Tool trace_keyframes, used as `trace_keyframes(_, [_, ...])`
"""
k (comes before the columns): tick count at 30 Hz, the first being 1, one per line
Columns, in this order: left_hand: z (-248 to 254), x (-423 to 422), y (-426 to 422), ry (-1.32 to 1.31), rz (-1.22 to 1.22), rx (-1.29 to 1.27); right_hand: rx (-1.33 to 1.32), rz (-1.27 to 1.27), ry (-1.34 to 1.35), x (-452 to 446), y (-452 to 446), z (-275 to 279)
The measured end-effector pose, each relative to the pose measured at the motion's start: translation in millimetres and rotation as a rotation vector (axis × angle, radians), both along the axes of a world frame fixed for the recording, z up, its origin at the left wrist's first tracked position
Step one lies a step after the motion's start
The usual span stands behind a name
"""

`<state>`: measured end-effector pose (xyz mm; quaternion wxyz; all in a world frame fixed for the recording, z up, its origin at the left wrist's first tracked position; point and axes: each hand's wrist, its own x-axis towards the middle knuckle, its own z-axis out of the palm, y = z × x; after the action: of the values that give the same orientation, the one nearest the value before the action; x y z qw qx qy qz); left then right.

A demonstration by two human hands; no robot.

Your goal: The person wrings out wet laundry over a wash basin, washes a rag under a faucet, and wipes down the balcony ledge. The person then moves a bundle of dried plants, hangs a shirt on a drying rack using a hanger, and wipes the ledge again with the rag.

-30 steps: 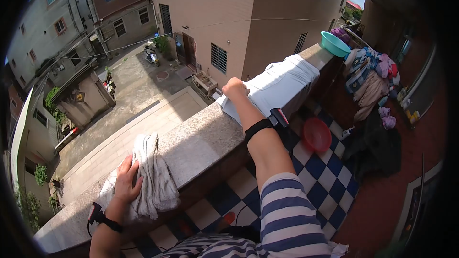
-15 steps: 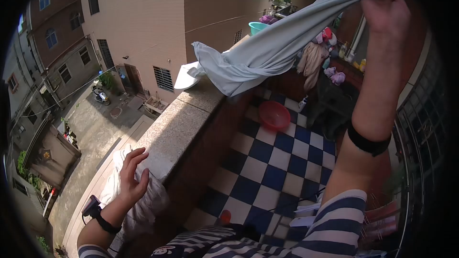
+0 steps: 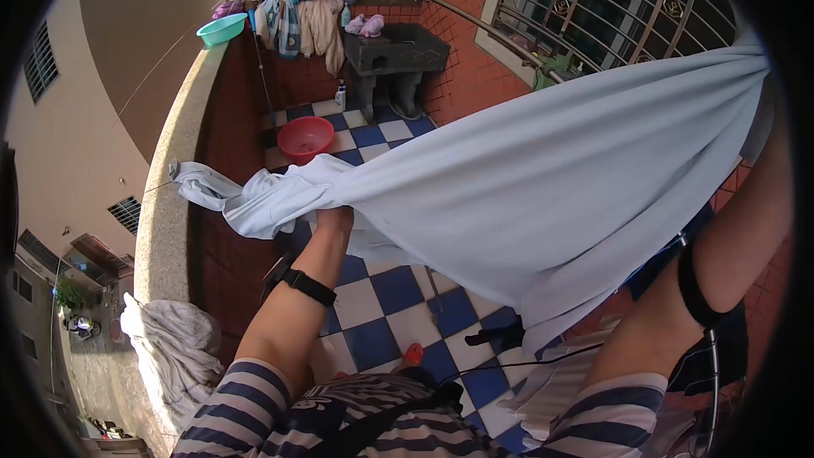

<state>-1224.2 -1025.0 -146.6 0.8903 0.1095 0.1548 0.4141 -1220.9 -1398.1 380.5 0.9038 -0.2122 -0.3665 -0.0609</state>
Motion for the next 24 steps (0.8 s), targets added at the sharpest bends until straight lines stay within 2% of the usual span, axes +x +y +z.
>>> trace_keyframes(2, [10.4, -10.4, -2.2, -0.457, -0.388, 0.231, -0.034, 0.234, 0.054, 27.5, -80.8, -19.1])
trace_keyframes(4, [-8.9, -19.7, -8.1, -0.213, -0.398, 0.185, -0.410, 0.201, -0.333, 79.6, -240.2, -42.6])
trace_keyframes(5, [-21.6, -27.8, -17.1, -0.151, -0.490, 0.144, -0.170, -0.264, -0.190, 40.2, -205.8, -84.6])
trace_keyframes(6, [-34.9, -35.3, -31.8, -0.090, -0.589, 0.105, -0.035, -0.777, 0.080, -1.3, -166.7, -127.6])
trace_keyframes(7, [-40.4, -44.8, -52.0, 0.056, -0.716, 0.099, 0.025, -0.783, 0.150, -19.1, -178.3, -155.5])
trace_keyframes(8, [-45.4, -55.8, -74.8, 0.140, -0.832, 0.203, 0.086, -0.784, 0.218, -32.4, -198.4, -182.5])
trace_keyframes(10, [-95.7, -50.1, -98.0, 0.306, -1.052, 0.246, -0.204, -0.215, -0.180, -52.4, -246.0, -253.7])
trace_keyframes(11, [-89.0, -45.2, -111.8, 0.306, -1.085, 0.253, -0.210, -0.450, -0.007, -70.5, -236.2, -272.5])
trace_keyframes(12, [-73.0, -47.4, -123.2, 0.487, -1.188, 0.350, -0.208, -0.673, 0.169, -83.0, -218.0, -289.6])
trace_keyframes(13, [-61.0, -47.2, -134.8, 0.675, -1.280, 0.453, -0.428, -0.594, 0.162, -89.6, -222.0, -306.0])
trace_keyframes(14, [-55.9, -41.4, -146.0, 0.685, -1.301, 0.469, -0.639, -0.507, 0.161, -96.3, -225.9, -321.8])
trace_keyframes(16, [-35.9, -27.2, -171.1, 0.422, -1.108, 0.631, -0.913, -0.520, 0.305, -113.7, -222.6, -343.8])
trace_keyframes(17, [-19.0, -24.1, -183.5, 0.391, -1.056, 0.662, -1.028, -0.456, 0.354, -119.9, -222.0, -351.7])
trace_keyframes(18, [-44.6, -13.1, -172.3, 0.166, -1.060, 0.583, -1.141, -0.386, 0.406, -125.7, -222.5, -359.5])
trace_keyframes(20, [12.6, -30.3, -226.1, 0.145, -0.966, 0.460, -1.339, -0.263, 0.279, -128.1, -227.6, -386.8])
trace_keyframes(22, [17.6, -35.1, -239.7, 0.070, -0.956, 0.447, -1.500, -0.160, 0.268, -131.3, -222.2, -394.7])
trace_keyframes(24, [22.6, -44.9, -248.4, 0.005, -0.894, 0.450, -1.596, -0.237, 0.282, -135.6, -214.8, -413.1])
